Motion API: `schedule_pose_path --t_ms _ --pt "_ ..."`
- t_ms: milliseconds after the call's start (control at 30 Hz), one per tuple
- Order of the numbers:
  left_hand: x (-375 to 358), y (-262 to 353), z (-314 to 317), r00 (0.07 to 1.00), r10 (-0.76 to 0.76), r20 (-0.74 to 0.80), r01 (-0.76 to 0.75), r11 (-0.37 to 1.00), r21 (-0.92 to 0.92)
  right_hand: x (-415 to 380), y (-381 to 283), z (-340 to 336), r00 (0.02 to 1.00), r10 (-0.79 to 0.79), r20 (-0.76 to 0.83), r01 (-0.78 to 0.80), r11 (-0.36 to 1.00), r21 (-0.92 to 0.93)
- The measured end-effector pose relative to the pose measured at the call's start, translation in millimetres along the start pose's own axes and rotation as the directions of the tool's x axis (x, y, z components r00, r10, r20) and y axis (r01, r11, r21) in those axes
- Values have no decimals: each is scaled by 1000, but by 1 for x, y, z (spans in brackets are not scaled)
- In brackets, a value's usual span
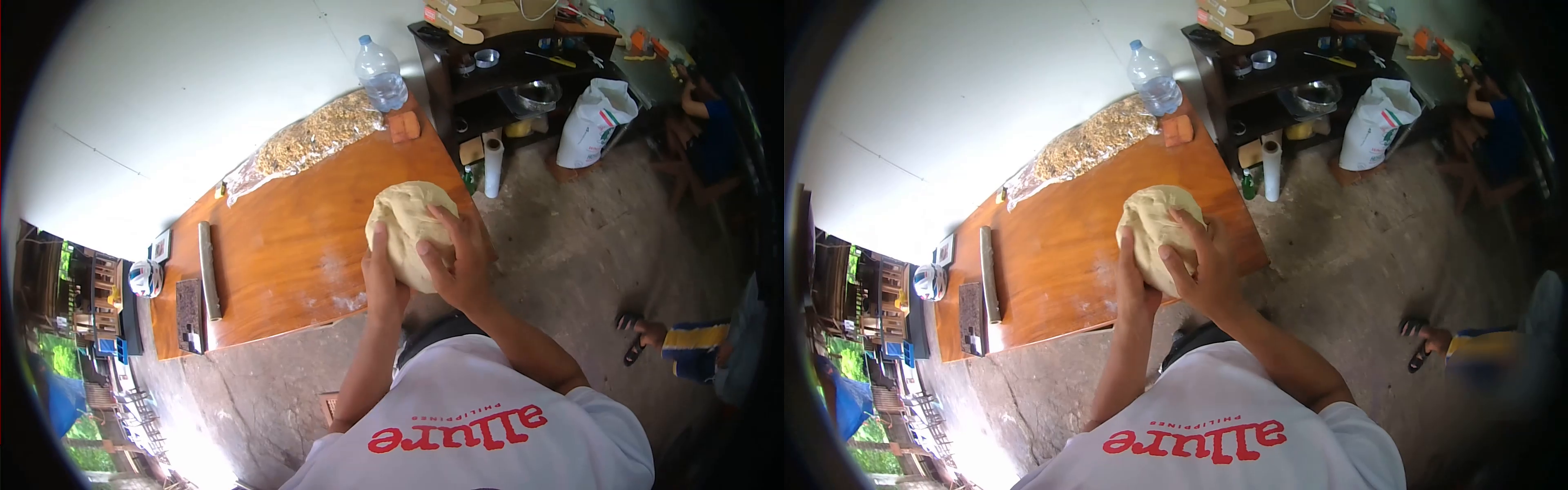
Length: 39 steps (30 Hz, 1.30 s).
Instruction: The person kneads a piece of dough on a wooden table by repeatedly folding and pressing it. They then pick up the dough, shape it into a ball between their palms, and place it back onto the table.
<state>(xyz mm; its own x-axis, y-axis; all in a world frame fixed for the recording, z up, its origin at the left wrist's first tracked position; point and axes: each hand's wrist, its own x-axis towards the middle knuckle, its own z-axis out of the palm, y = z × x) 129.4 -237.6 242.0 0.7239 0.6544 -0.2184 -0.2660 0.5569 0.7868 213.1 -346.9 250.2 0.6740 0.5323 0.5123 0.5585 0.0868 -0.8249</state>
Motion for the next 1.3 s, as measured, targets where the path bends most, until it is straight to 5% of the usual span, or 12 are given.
schedule_pose_path --t_ms 200,300,433,567,700,800,867,900,967,1033,1133,1300 --pt "-13 31 -11 987 127 99 -87 938 -337 15 -19 26 959 -145 -243 182 974 138" --pt "-17 42 -32 902 172 395 104 803 -587 20 -29 38 898 -252 -360 269 963 -5" --pt "-15 53 -39 819 249 517 156 770 -618 12 -52 51 961 263 89 -213 494 843" --pt "-17 76 -44 943 69 325 30 957 -289 -5 -42 66 882 334 334 -369 47 928" --pt "-13 66 -54 941 283 185 -300 951 68 -6 -45 69 917 366 161 -291 332 897" --pt "-6 56 -55 938 290 191 -345 844 411 -7 -33 64 820 544 175 -302 152 941" --pt "-4 64 -44 915 274 296 -394 762 514 -11 1 60 902 354 248 -156 -268 951" --pt "-4 69 -42 892 263 367 -444 659 607 -12 2 53 910 356 211 -131 -236 963" --pt "7 72 -70 879 109 464 -211 962 175 -13 -1 38 917 369 151 -86 -188 978" --pt "15 83 -93 860 32 510 49 988 -144 -11 -5 17 924 376 61 9 -180 984" --pt "3 81 -86 952 148 268 -155 988 7 -19 -8 -1 846 527 -81 42 86 995" --pt "-1 0 -31 730 101 676 70 973 -221 -36 -21 27 826 554 102 -290 264 920"
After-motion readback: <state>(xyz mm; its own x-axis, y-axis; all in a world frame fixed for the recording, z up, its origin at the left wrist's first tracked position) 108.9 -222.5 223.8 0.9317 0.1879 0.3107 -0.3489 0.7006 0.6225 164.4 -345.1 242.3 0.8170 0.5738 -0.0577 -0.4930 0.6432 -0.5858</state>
